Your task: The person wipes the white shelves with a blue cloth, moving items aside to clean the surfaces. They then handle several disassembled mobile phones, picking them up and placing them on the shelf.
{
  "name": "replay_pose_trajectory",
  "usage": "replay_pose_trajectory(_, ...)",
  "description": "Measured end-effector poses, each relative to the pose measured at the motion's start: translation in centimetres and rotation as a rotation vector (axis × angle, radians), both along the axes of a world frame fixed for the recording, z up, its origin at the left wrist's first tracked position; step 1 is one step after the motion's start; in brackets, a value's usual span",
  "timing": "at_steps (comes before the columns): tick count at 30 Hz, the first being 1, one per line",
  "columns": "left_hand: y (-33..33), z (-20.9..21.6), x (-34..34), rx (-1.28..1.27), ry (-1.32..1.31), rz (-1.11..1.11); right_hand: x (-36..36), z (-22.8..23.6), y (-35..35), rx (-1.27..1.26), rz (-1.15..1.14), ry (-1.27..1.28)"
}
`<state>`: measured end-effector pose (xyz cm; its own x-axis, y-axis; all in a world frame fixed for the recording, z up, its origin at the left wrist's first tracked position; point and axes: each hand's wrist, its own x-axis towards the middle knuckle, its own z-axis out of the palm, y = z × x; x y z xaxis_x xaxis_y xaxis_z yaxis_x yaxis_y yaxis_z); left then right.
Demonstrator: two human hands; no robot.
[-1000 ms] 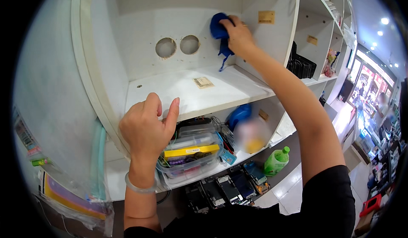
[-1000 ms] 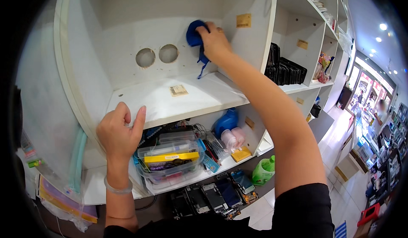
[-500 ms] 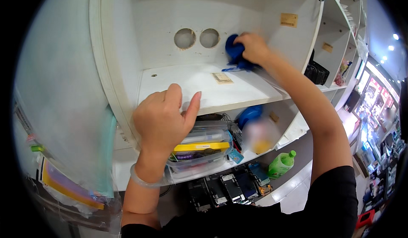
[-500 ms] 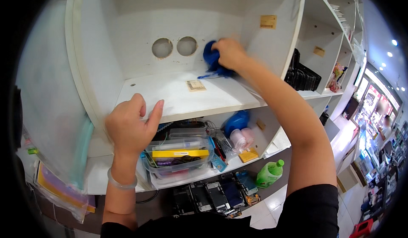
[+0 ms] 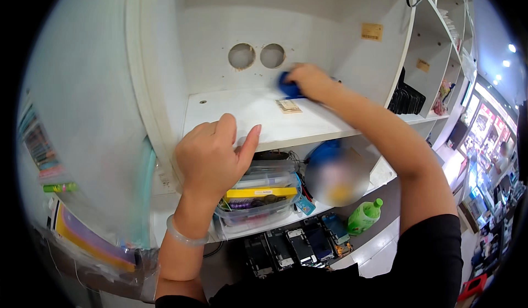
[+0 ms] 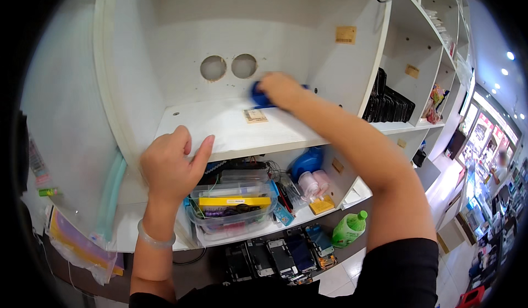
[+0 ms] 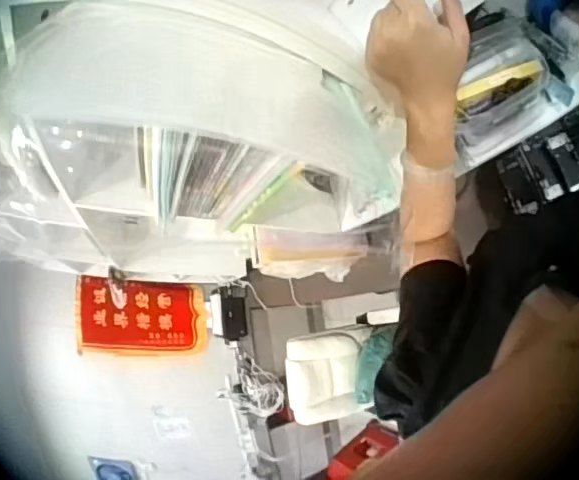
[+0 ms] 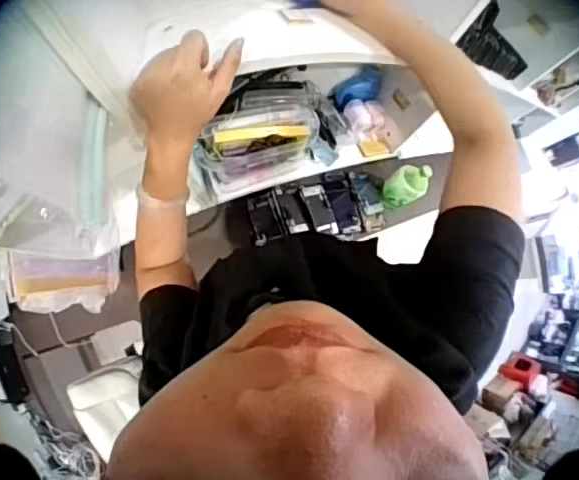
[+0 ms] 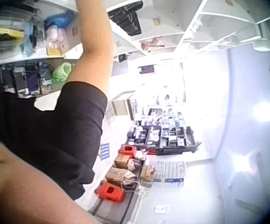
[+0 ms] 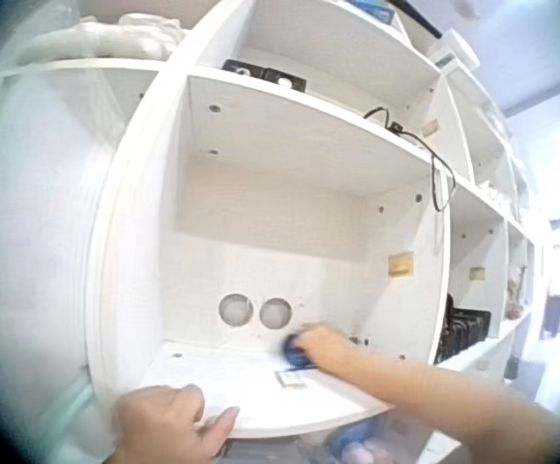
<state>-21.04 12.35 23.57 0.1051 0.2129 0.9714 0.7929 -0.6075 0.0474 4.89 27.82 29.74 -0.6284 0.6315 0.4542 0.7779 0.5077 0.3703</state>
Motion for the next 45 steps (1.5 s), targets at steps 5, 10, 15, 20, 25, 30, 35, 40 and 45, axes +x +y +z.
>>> replay_pose_trajectory(5,0.4,-0.3,0.3,0.006,0.005,0.067,3.8,6.9,-2.0,0.248,-0.218,0.233)
replay_pose_trajectory(10,0.1,0.0,1.1,0.010,0.005,0.065,2.8,7.8,-0.4,0.612,-0.140,0.301)
replay_pose_trajectory(15,0.0,-0.1,0.3,-0.010,0.037,0.147,4.7,-0.3,-1.4,-0.066,-0.205,-0.026)
replay_pose_trajectory(20,0.0,-0.2,0.6,-0.020,-0.023,0.087,4.3,11.0,-6.8,0.614,-0.345,-0.181)
replay_pose_trajectory(25,-0.1,-0.1,0.8,-0.018,-0.004,0.084,6.4,15.9,-7.5,0.964,-0.641,-0.435)
replay_pose_trajectory(30,-0.5,-0.1,-0.4,-0.039,0.050,0.076,4.4,3.3,-7.0,0.274,-0.610,-0.576)
replay_pose_trajectory(35,0.0,-0.2,0.4,-0.003,0.044,0.054,5.6,6.3,-10.0,-0.197,-0.421,-0.107)
replay_pose_trajectory(40,0.0,-0.3,0.3,0.053,0.022,0.103,4.9,4.7,-11.4,0.181,-0.525,-0.097)
replay_pose_trajectory(45,-0.5,-0.1,0.1,0.125,0.016,-0.118,0.1,3.0,-11.4,0.023,0.037,0.430)
